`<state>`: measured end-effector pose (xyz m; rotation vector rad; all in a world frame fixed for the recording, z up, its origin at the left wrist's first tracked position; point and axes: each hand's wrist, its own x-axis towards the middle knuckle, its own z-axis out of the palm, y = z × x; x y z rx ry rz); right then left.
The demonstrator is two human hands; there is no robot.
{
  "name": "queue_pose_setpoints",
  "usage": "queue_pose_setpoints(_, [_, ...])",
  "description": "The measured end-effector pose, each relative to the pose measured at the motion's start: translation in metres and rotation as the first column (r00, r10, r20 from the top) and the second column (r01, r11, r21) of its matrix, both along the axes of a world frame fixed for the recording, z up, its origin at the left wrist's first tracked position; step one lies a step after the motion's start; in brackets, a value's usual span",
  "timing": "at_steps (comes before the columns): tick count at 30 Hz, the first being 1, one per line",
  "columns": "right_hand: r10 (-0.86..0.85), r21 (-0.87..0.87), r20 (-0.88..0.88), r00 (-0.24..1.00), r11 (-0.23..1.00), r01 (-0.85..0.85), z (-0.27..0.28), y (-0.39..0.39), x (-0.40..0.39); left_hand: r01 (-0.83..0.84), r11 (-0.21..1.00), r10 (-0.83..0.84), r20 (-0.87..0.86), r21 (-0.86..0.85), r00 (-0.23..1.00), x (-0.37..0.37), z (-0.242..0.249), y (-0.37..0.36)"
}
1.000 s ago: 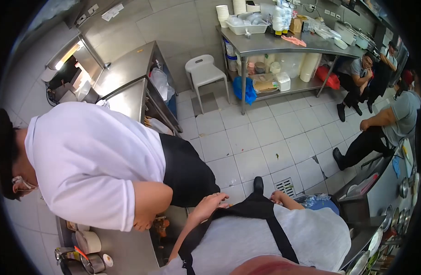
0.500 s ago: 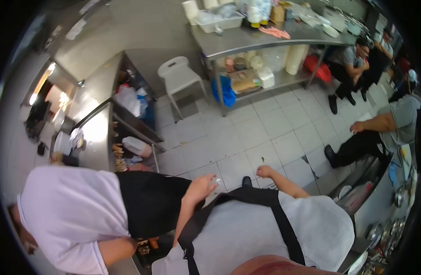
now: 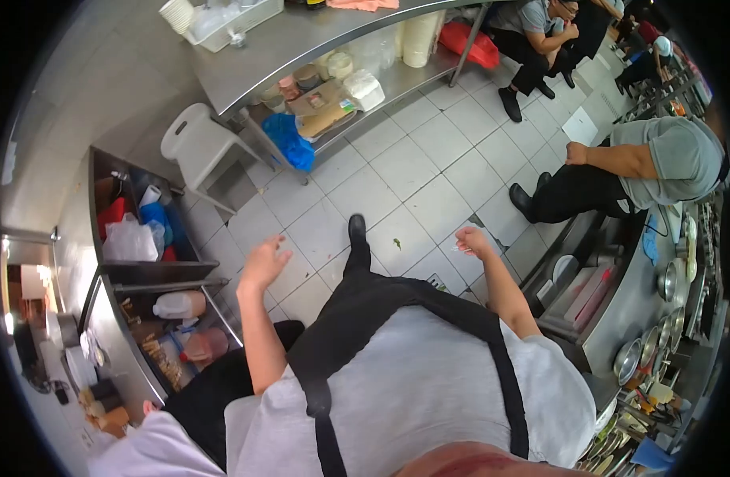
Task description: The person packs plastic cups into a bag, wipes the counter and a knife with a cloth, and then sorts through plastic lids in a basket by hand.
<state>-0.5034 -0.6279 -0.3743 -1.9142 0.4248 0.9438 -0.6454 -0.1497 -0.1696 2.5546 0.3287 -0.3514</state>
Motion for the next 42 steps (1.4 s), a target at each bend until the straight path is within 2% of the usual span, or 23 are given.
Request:
queue_pose_setpoints(2, [-0.046,0.026,0.038,0.998,0.999,0.045,0.002,0.001,0.025,0.043,0.998,-0.047,0.077,0.046,0.996,0.044,-0.006,0.017])
queue_pose_setpoints(5, [-0.133,0.076,0.11,0.985,0.989,0.125,0.007,0.018,0.079,0.037,0.998,-0.016,0.405,-0.046,0.914,0.125,0.007,0.037])
queue_pose_setpoints(6, [-0.14,0.129,0.111,0.984,0.984,0.125,0.007,0.024,0.098,0.051,0.998,-0.028,0.417,-0.043,0.909,0.154,0.014,0.043])
queue_pose_setpoints(8, [-0.161,0.187,0.131,0.978,0.973,0.135,0.012,0.038,0.139,-0.006,0.989,0.072,0.441,-0.149,0.895,0.217,0.029,0.058])
queue_pose_setpoints(9, [-0.177,0.163,0.096,0.98,0.974,0.16,0.02,0.047,0.155,0.081,0.94,0.102,0.499,-0.332,0.86,0.254,0.018,0.075])
queue_pose_setpoints(11, [-0.217,0.14,0.071,0.974,0.969,0.205,0.028,0.063,0.191,0.124,0.935,0.101,0.585,-0.332,0.805,0.32,0.036,0.086])
queue_pose_setpoints(14, [-0.204,0.219,0.159,0.966,0.961,0.167,0.039,0.072,0.256,0.252,0.925,0.065,0.771,-0.285,0.633,0.432,0.046,0.104])
queue_pose_setpoints(16, [-0.184,0.212,0.267,0.946,0.969,0.129,0.067,0.089,0.297,0.252,0.925,0.075,0.786,-0.284,0.613,0.499,0.059,0.11])
queue_pose_setpoints(20, [-0.205,0.295,0.388,0.899,0.951,0.089,0.137,0.119,0.377,0.096,0.969,0.156,0.863,-0.229,0.48,0.623,0.077,0.115])
queue_pose_setpoints(24, [-0.043,0.161,0.556,0.83,0.985,-0.057,0.16,0.144,0.482,-0.117,0.956,0.293,0.864,-0.268,0.41,0.703,0.088,0.105])
queue_pose_setpoints(25, [-0.021,0.165,0.549,0.835,0.983,-0.084,0.164,0.154,0.512,-0.2,0.945,0.314,0.881,-0.257,0.352,0.717,0.088,0.104])
queue_pose_setpoints(27, [0.129,-0.038,0.805,0.579,0.985,-0.167,0.171,0.18,0.565,-0.199,0.938,0.335,0.888,-0.283,0.315,0.737,0.084,0.097])
queue_pose_setpoints(28, [0.14,-0.031,0.805,0.577,0.98,-0.196,0.178,0.196,0.585,-0.166,0.935,0.349,0.896,-0.313,0.275,0.749,0.085,0.094])
queue_pose_setpoints(29, [0.177,-0.097,0.864,0.471,0.977,-0.191,0.187,0.216,0.606,-0.138,0.937,0.344,0.917,-0.321,0.203,0.756,0.084,0.091])
queue_pose_setpoints(30, [0.213,-0.157,0.906,0.365,0.972,-0.178,0.192,0.234,0.621,-0.167,0.935,0.343,0.918,-0.313,0.201,0.759,0.083,0.089])
queue_pose_setpoints(31, [0.216,-0.146,0.903,0.371,0.967,-0.208,0.191,0.253,0.632,-0.236,0.91,0.391,0.894,-0.34,0.218,0.76,0.083,0.089])
queue_pose_setpoints(33, [0.386,-0.375,0.917,0.105,0.921,-0.106,0.192,0.284,0.653,-0.298,0.884,0.424,0.887,-0.361,0.183,0.762,0.083,0.09])
queue_pose_setpoints(34, [0.379,-0.366,0.92,0.097,0.922,-0.13,0.191,0.288,0.663,-0.321,0.879,0.42,0.891,-0.352,0.174,0.76,0.082,0.095])
queue_pose_setpoints(36, [0.55,-0.539,0.829,-0.101,0.738,-0.406,0.186,0.291,0.678,-0.422,0.858,0.411,0.884,-0.293,0.221,0.745,0.079,0.103])
queue_pose_setpoints(37, [0.543,-0.535,0.832,-0.115,0.73,-0.426,0.194,0.297,0.69,-0.445,0.848,0.412,0.886,-0.289,0.21,0.734,0.08,0.104])
queue_pose_setpoints(39, [0.603,-0.516,0.797,0.042,0.716,-0.47,0.214,0.312,0.71,-0.356,0.845,0.504,0.817,-0.399,0.281,0.707,0.083,0.107])
queue_pose_setpoints(41, [0.239,-0.222,0.971,-0.028,0.848,-0.48,0.232,0.342,0.743,-0.35,0.836,0.531,0.784,-0.422,0.322,0.683,0.085,0.116])
queue_pose_setpoints(42, [0.101,-0.08,0.995,0.012,0.847,-0.526,0.25,0.358,0.758,-0.324,0.832,0.55,0.747,-0.45,0.374,0.674,0.086,0.119])
